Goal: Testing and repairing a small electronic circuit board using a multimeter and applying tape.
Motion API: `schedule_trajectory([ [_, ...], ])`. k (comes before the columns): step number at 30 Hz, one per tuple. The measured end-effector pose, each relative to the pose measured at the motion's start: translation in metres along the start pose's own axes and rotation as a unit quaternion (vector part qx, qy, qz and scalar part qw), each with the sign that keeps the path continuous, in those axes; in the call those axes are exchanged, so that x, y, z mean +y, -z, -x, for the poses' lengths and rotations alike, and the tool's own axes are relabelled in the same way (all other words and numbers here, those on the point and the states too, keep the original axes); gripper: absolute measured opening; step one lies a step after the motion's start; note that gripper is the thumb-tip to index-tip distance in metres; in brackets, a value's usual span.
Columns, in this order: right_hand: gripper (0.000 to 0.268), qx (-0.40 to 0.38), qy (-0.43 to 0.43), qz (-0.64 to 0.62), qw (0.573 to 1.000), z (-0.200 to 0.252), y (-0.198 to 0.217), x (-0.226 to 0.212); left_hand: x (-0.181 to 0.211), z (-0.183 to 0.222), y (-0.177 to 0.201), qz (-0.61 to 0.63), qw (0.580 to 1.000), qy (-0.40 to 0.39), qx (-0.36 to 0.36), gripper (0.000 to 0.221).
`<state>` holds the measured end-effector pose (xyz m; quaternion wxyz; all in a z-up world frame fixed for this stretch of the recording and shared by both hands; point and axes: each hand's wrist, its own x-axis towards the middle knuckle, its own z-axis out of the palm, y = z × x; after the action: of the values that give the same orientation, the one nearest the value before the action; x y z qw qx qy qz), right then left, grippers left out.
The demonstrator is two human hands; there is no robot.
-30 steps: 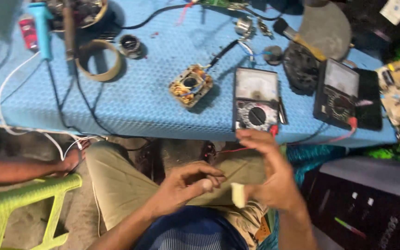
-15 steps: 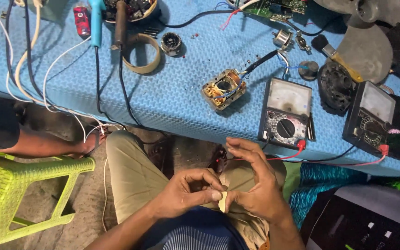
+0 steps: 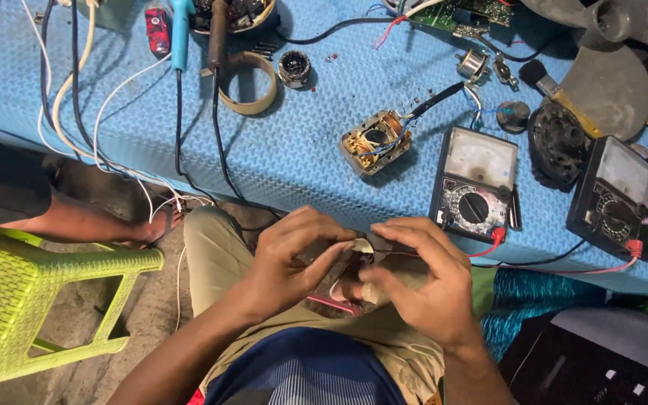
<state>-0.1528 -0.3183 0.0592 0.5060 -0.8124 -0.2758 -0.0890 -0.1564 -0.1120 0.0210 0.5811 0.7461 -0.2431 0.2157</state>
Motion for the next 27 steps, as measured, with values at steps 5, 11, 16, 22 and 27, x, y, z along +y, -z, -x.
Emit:
schedule_trajectory([
  [5, 0.023, 0.019, -0.040, 0.043, 0.998, -0.012, -0.006, -0.006, 0.001, -0.010, 0.000, -0.004, 0.999, -0.043, -0.029, 0.007],
  [11, 0.018, 0.008, -0.038, 0.030, 0.999, -0.018, 0.002, 0.005, -0.002, -0.023, 0.005, -0.006, 0.997, -0.071, -0.039, 0.027],
  [16, 0.020, 0.025, 0.012, 0.077, 0.997, -0.036, 0.024, 0.034, -0.045, -0.057, 0.003, -0.106, 0.990, -0.088, 0.010, 0.023],
  [22, 0.018, 0.003, 0.066, 0.176, 0.982, -0.070, 0.042, 0.036, -0.081, -0.095, -0.011, -0.217, 0.969, -0.115, -0.039, 0.026],
  [27, 0.018, -0.002, 0.056, 0.158, 0.986, -0.083, 0.047, 0.037, -0.089, -0.103, -0.017, -0.209, 0.970, -0.091, -0.083, 0.016],
])
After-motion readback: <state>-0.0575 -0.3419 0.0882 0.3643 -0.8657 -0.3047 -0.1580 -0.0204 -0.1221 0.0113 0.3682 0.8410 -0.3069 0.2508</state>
